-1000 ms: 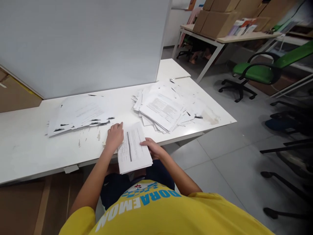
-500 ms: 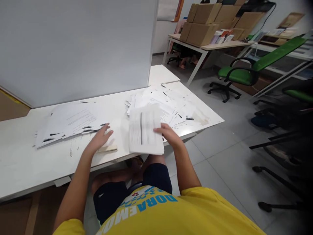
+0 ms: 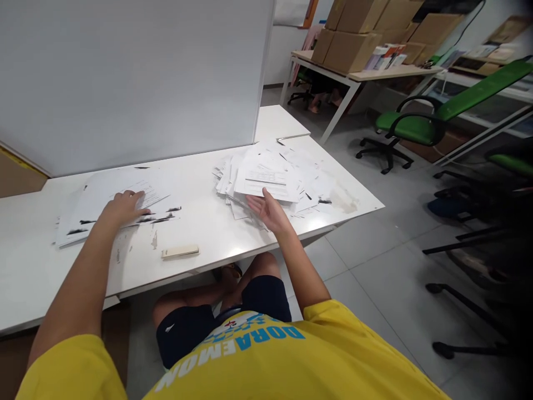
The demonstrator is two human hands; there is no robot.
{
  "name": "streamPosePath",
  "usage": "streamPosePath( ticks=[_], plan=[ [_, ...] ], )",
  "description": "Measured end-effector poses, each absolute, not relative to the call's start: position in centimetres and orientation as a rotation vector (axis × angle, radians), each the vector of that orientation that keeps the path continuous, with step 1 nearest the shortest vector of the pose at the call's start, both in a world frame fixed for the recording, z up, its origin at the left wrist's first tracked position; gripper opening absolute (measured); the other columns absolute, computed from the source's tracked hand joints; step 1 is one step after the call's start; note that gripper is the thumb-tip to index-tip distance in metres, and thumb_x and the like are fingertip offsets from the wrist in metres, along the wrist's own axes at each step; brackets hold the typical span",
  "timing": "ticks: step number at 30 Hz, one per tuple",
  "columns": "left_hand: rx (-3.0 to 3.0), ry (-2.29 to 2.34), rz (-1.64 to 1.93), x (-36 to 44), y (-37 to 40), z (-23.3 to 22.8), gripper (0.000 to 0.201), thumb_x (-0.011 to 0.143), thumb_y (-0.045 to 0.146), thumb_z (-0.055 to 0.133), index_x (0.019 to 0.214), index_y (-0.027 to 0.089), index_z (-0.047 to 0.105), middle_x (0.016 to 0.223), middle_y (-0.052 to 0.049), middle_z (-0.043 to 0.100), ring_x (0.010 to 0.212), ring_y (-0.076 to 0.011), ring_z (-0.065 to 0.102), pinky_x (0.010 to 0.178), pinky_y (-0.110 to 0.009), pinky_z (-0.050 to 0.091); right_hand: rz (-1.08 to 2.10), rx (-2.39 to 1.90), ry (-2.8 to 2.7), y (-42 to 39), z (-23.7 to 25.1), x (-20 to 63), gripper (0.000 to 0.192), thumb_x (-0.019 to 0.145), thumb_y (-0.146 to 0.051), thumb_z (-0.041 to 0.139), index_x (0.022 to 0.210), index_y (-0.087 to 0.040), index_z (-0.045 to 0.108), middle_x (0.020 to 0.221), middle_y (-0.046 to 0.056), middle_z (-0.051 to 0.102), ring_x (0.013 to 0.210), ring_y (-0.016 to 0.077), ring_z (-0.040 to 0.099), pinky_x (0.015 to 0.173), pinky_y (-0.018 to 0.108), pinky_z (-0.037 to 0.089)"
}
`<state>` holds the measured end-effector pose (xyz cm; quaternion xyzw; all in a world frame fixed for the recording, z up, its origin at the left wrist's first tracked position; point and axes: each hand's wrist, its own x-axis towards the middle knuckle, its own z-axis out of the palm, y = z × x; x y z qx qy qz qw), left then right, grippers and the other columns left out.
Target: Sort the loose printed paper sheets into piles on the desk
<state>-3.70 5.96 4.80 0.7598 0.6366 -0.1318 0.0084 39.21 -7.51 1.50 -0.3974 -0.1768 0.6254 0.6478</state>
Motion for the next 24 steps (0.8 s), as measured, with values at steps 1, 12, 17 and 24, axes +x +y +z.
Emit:
streamPosePath(
  ticks=[1, 12, 17, 24],
  plan=[
    [2.385, 1.975, -0.424, -4.0, 6.2, 4.7, 0.076, 0.093, 0.056, 0.05, 0.154, 0.015, 0.033, 0.149, -0.022, 0.042, 0.131, -0.0406, 0.039, 0.1, -0.055, 0.043, 1.505, -0.908, -0.467, -8.5, 1.8, 39.3, 0.024, 0.091, -0.037, 0.064, 0.105, -0.018, 0.063, 0.106, 0.011, 0.075, 0.108, 0.0204, 0.071, 0.087, 0.03, 0.061],
    [2.513, 1.846, -0.213, -5.4, 6.5, 3.2, 0.099, 0.079, 0.081, 0.054, 0.149, 0.012, 0.041, 0.146, -0.02, 0.051, 0.123, -0.0356, 0.052, 0.103, -0.054, 0.046, 1.529, -1.037, -0.534, -18.0, -4.2, 38.0, 0.042, 0.077, -0.047, 0.073, 0.108, -0.019, 0.069, 0.099, 0.01, 0.077, 0.09, 0.021, 0.074, 0.078, 0.031, 0.059],
    [2.535, 1.883, -0.167, -3.2, 5.1, 3.8, 0.056, 0.099, 0.043, 0.042, 0.146, 0.014, 0.045, 0.127, -0.013, 0.064, 0.103, -0.0275, 0.061, 0.1, -0.052, 0.048, 1.459, -1.07, -0.551, -19.3, -5.4, 38.6, 0.047, 0.073, -0.051, 0.075, 0.107, -0.02, 0.068, 0.092, 0.008, 0.078, 0.087, 0.0197, 0.074, 0.076, 0.029, 0.057],
    [2.435, 2.132, 0.299, -0.8, 3.3, 5.5, 0.047, 0.1, 0.02, 0.029, 0.138, 0.01, 0.054, 0.136, -0.009, 0.061, 0.124, -0.0278, 0.056, 0.109, -0.051, 0.044, 1.48, -1.055, -0.594, -20.1, -5.1, 37.4, 0.046, 0.074, -0.051, 0.075, 0.107, -0.02, 0.068, 0.092, 0.007, 0.076, 0.084, 0.0193, 0.073, 0.076, 0.03, 0.057]
  ],
)
